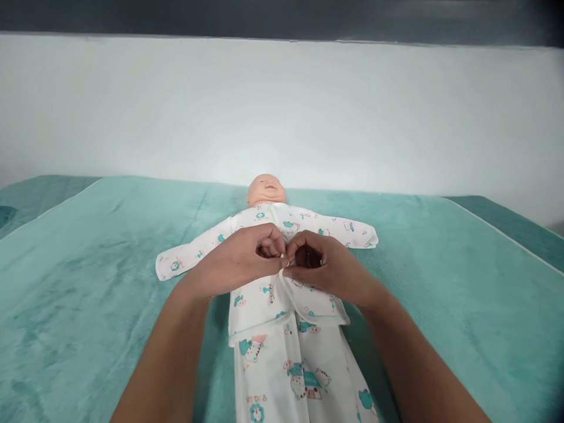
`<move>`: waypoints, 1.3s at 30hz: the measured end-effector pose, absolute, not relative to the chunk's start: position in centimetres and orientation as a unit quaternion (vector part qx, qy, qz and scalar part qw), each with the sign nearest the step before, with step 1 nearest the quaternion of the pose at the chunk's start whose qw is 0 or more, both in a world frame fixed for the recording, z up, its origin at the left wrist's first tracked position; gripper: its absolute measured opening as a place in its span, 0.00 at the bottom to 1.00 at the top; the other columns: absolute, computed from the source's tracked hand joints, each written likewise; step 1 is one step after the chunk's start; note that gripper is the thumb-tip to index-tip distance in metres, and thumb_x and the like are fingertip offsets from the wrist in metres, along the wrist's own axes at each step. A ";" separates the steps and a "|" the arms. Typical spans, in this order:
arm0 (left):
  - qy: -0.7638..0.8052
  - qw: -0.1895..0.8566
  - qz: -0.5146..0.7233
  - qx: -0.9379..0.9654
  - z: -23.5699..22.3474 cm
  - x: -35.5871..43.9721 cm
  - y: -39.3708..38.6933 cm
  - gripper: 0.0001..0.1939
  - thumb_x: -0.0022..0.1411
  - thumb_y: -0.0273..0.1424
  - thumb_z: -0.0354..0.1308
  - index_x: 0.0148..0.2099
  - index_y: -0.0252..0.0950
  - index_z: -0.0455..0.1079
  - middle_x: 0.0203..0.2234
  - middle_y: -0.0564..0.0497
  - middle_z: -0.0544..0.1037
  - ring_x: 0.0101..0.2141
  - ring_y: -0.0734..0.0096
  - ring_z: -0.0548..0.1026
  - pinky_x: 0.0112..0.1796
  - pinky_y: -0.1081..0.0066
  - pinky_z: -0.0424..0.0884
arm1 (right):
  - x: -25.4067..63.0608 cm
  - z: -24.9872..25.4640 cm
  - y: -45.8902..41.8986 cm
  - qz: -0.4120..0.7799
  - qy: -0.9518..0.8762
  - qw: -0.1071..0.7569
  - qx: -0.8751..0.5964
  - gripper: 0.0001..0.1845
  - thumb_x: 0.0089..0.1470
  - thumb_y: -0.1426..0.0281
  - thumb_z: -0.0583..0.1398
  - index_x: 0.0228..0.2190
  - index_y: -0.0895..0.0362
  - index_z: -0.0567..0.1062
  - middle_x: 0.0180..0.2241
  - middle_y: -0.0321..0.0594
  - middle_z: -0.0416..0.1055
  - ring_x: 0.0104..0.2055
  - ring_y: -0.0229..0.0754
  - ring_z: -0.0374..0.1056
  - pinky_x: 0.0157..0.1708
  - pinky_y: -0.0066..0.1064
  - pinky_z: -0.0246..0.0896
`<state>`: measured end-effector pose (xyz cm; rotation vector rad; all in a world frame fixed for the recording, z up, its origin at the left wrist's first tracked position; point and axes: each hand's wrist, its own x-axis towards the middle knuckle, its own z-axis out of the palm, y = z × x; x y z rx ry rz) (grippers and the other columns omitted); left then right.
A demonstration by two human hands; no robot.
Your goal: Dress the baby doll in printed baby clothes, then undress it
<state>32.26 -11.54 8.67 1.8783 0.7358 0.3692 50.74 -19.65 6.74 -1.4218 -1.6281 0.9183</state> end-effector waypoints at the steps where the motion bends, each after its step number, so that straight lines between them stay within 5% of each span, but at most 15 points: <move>1: 0.304 0.520 0.157 0.782 8.6 32.2 -11.5 0.03 0.56 0.30 0.57 0.35 0.39 0.67 0.27 0.56 0.69 0.29 0.74 0.66 0.27 0.74 0.61 | 50.8 6.7 -19.6 0.364 -0.639 0.387 -0.557 0.07 0.47 0.71 0.64 0.31 0.55 0.71 0.26 0.31 0.65 0.26 0.32 0.57 0.24 0.26 0.51; 11: 0.241 0.578 0.148 0.766 8.8 31.6 -11.0 0.03 0.59 0.29 0.56 0.36 0.38 0.64 0.28 0.56 0.66 0.30 0.75 0.63 0.30 0.74 0.60 | 51.5 6.4 -19.4 0.464 -0.601 0.418 -0.498 0.06 0.57 0.66 0.59 0.34 0.56 0.70 0.25 0.32 0.61 0.25 0.32 0.55 0.22 0.26 0.51; 39: 0.225 0.601 0.242 0.728 7.9 31.7 -10.3 0.04 0.60 0.31 0.57 0.34 0.36 0.69 0.25 0.54 0.71 0.28 0.76 0.68 0.29 0.75 0.64 | 51.6 5.9 -18.9 0.491 -0.570 0.460 -0.472 0.08 0.53 0.65 0.65 0.31 0.56 0.72 0.23 0.31 0.64 0.25 0.32 0.59 0.24 0.26 0.54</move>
